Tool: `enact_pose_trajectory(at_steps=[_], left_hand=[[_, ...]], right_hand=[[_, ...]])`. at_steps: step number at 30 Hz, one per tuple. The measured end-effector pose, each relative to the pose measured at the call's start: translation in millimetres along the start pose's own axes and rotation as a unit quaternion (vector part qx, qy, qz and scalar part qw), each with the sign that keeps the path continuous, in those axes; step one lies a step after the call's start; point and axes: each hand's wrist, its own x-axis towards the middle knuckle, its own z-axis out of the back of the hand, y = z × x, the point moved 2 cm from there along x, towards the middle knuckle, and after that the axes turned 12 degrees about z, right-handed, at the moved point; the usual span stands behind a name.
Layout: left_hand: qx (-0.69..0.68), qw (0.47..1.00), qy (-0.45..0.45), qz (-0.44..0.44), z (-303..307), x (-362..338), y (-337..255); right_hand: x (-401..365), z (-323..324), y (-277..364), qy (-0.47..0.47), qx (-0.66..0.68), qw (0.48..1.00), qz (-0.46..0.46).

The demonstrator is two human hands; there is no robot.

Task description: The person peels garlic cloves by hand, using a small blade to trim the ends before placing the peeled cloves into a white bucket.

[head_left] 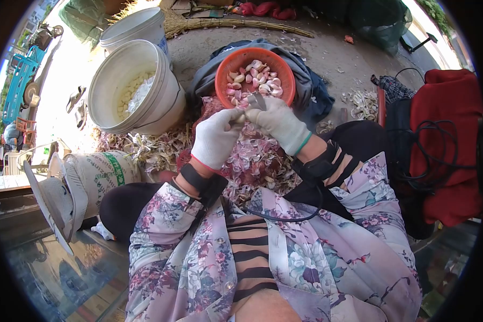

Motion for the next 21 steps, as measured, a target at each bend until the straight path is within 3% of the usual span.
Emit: enact_pose_trajectory(at_steps=[2,5,11,14,17,21], left_hand=[[-0.112,0.985,0.042,0.123,-5.7,1.4,12.0],[-0.241,0.922,0.118,0.278,5.7,3.2,-8.0],[-0.480,0.816,0.192,0.259,3.4,7.6,15.2],[-0.536,0.771,0.234,0.252,11.2,10.3,19.0],[-0.534,0.783,0.195,0.252,20.4,15.4,27.2],[-0.540,0.790,0.114,0.268,48.0,27.9,27.1]], right_hand=[[-4.0,-3.0,10.6,-0.008,0.081,0.996,-0.031],[-3.8,-4.7,9.1,-0.021,0.131,0.990,-0.048],[-6.7,-5.7,18.1,-0.010,0.115,0.993,-0.014],[-4.7,-7.7,13.6,0.017,0.026,0.999,0.022],[-5.4,-14.8,23.7,0.095,-0.032,0.991,0.087],[-19.4,-30.7,39.4,0.182,0.013,0.983,0.021]])
